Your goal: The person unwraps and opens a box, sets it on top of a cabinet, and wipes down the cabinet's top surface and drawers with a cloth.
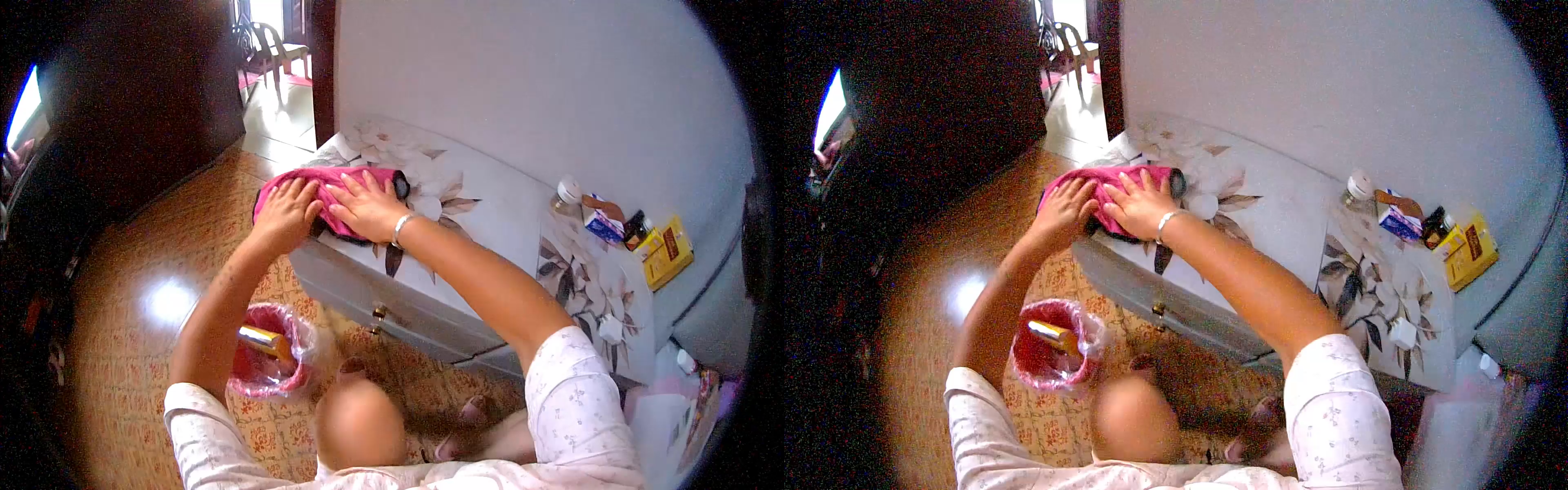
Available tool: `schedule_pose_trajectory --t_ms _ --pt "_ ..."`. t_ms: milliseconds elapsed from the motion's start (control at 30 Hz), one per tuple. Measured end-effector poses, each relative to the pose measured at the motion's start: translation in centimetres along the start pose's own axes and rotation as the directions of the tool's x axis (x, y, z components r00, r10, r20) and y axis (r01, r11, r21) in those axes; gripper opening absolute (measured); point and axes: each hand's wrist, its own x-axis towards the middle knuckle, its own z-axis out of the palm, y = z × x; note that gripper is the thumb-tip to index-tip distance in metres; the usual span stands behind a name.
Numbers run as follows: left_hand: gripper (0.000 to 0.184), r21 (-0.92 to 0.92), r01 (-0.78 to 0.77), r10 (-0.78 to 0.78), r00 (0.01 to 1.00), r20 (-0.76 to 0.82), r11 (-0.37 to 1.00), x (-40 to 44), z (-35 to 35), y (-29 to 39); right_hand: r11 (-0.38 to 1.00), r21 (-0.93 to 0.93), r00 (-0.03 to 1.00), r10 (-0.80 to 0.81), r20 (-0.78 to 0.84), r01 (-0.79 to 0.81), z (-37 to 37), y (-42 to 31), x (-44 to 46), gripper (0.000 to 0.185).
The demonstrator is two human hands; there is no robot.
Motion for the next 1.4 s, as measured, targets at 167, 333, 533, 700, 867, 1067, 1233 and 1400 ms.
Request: schedule_pose_trajectory --t_ms 167,333,533,700,867,1067,1233,1400 --pt "0.055 -0.056 0.115 -0.105 0.981 0.165 0.992 8.1 0.5 -2.2 0.999 -0.032 0.997 -0.032 -0.064 0.030 0.1 4.8 8.5 0.056" --pt "0.054 -0.086 0.092 -0.079 0.987 0.140 0.992 17.1 5.0 -3.8 0.987 -0.140 0.997 0.070 -0.026 -0.073 -0.5 11.3 14.2 0.056" --pt "0.062 0.154 -0.086 0.064 0.988 0.139 0.984 22.4 9.3 2.2 0.970 -0.207 0.992 0.126 -0.026 -0.129 -1.6 19.2 8.9 0.055" --pt "0.063 0.107 -0.214 0.195 0.967 0.163 0.971 19.5 8.3 12.8 0.936 -0.236 0.963 0.268 0.002 -0.260 -2.7 22.2 -1.6 0.055" --pt "0.061 0.116 -0.441 0.450 0.892 -0.055 0.890 14.9 9.3 19.2 0.892 -0.288 0.924 0.379 0.055 -0.349 -2.5 21.3 -11.8 0.060" --pt "0.058 0.027 -0.585 0.585 0.811 0.027 0.810 5.4 5.8 21.1 0.912 -0.181 0.918 0.387 0.085 -0.368 -3.2 12.7 -20.8 0.066" --pt "0.058 -0.143 -0.645 0.655 0.755 0.035 0.751 -1.7 0.5 21.3 0.962 -0.138 0.971 0.228 -0.071 -0.236 -2.0 8.0 -26.7 0.067" --pt "0.057 -0.195 -0.639 0.661 0.746 0.076 0.744 3.0 2.6 22.8 0.923 -0.119 0.929 0.355 -0.101 -0.365 -3.3 11.4 -24.2 0.061"
